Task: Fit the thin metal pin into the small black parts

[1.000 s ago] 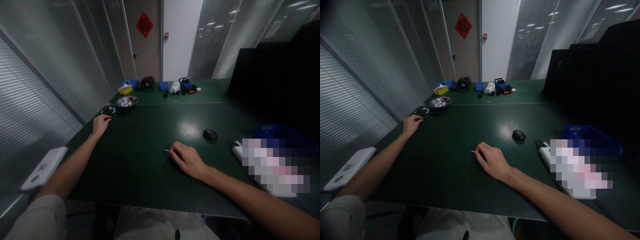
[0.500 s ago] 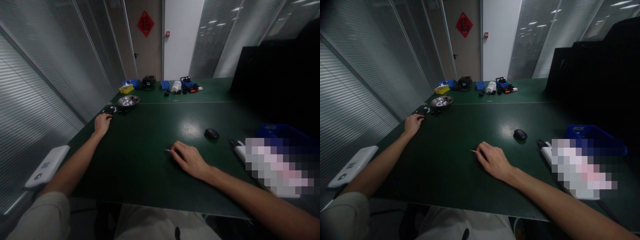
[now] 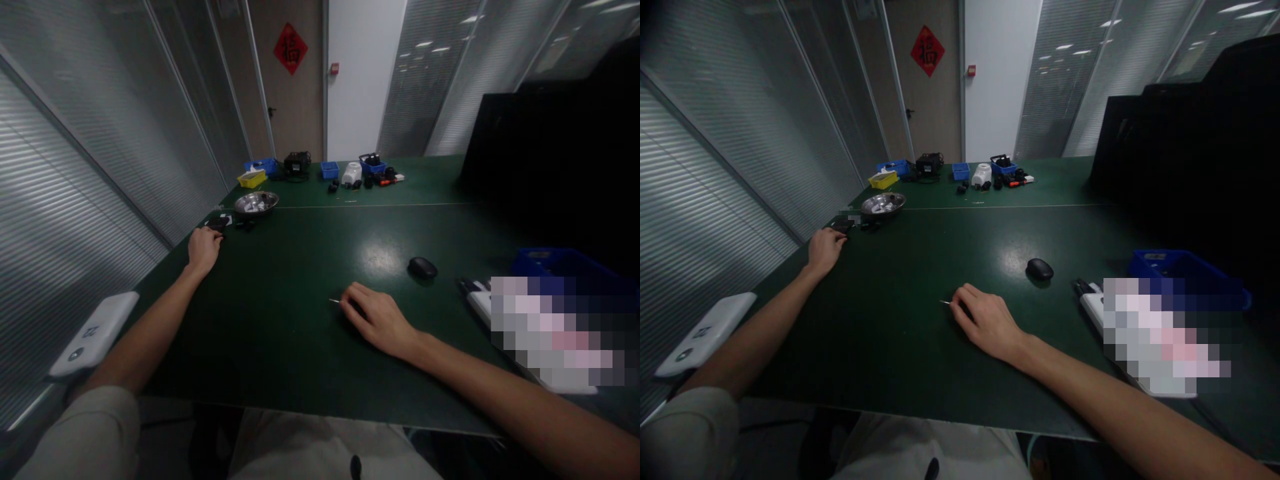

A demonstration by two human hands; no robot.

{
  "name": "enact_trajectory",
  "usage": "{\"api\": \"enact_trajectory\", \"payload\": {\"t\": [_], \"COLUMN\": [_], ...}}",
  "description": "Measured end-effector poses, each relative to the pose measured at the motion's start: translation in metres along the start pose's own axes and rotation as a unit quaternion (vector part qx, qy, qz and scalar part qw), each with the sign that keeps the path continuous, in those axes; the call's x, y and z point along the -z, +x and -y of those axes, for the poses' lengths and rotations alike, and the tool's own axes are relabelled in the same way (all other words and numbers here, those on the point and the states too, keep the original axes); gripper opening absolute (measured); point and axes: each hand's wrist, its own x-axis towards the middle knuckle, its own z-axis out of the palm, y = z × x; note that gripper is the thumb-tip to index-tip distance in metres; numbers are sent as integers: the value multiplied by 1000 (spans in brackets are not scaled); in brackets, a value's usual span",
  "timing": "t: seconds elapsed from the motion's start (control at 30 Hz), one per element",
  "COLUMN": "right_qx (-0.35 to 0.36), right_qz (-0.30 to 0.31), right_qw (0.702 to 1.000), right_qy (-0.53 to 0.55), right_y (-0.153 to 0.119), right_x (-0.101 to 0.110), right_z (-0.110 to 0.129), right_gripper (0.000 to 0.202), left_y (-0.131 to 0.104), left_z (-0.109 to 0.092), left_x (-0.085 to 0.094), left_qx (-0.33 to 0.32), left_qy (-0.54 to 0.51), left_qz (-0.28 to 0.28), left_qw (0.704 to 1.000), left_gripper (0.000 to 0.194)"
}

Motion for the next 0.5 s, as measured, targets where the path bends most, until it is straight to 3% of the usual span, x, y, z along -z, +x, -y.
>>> {"api": "enact_trajectory", "payload": {"t": [0.37, 0.5], "right_qx": [-3, -7], "right_qz": [4, 10], "right_qw": [1000, 1000], "right_qy": [-3, -1], "right_y": [0, 0], "right_x": [0, -1], "right_z": [0, -1], "right_gripper": [25, 25], "left_y": [-6, -6], "left_z": [-6, -11], "left_x": [5, 8], "left_qx": [-6, -8], "left_qy": [29, 27], "left_qz": [-6, 24], "left_qw": [1000, 999], "left_gripper": [39, 39]}}
